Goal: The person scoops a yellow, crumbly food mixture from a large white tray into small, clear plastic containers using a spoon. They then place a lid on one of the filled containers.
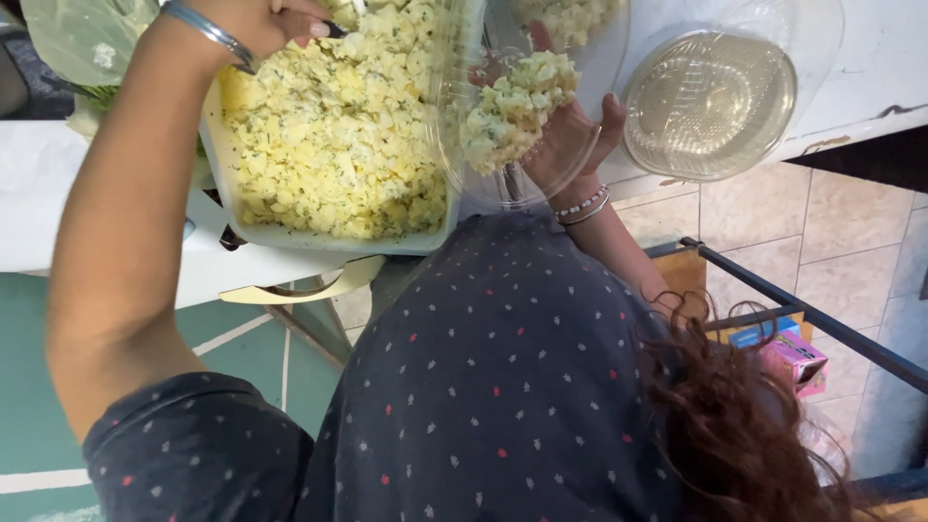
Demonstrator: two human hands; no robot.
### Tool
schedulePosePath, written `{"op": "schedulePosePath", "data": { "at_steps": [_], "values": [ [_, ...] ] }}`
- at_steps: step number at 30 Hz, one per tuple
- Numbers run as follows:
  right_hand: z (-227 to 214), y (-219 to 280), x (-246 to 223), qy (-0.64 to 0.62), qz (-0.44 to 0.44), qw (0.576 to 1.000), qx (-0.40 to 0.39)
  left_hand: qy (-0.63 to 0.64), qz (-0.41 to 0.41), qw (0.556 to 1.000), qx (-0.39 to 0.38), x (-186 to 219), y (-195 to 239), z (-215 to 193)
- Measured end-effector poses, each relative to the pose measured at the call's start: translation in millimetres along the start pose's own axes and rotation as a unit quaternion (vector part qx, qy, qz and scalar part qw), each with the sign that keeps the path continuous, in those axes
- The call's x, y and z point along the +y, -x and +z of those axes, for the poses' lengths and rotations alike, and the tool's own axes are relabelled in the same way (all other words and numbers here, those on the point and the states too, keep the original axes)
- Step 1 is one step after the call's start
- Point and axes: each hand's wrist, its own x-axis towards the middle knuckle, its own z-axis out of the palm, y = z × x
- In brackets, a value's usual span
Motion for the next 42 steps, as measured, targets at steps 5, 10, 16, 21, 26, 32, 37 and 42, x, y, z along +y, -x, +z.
{"op": "schedulePosePath", "data": {
  "at_steps": [5,10,16,21,26,32,37,42],
  "values": [
    [-3.3,0.5,-0.2,-0.018,-0.005,1.000,-0.006,-0.002,0.082,0.997,0.000,11.8,20.6,-2.8],
    [1.3,1.3,-1.0,0.021,0.007,1.000,-0.013,0.001,0.118,0.993,0.015,12.5,39.3,-1.4],
    [5.5,10.3,-19.0,0.088,-0.035,0.995,0.032,0.071,0.087,0.992,0.050,16.4,63.5,-3.1],
    [21.8,3.6,-7.8,0.109,-0.013,0.994,0.010,0.132,0.128,0.972,0.145,30.3,108.5,-10.7],
    [33.2,-1.5,13.7,0.132,0.014,0.991,-0.013,0.011,0.241,0.928,0.284,87.7,144.2,4.5],
    [36.7,1.0,28.3,0.160,0.053,0.986,-0.020,-0.328,0.194,0.787,0.486,168.9,151.9,53.8],
    [38.5,8.8,33.5,0.103,0.077,0.992,0.012,-0.445,0.184,0.672,0.563,177.8,177.1,64.0],
    [39.3,6.9,36.1,0.077,0.080,0.993,-0.030,-0.391,0.198,0.709,0.552,175.7,190.4,72.3]
  ]
}}
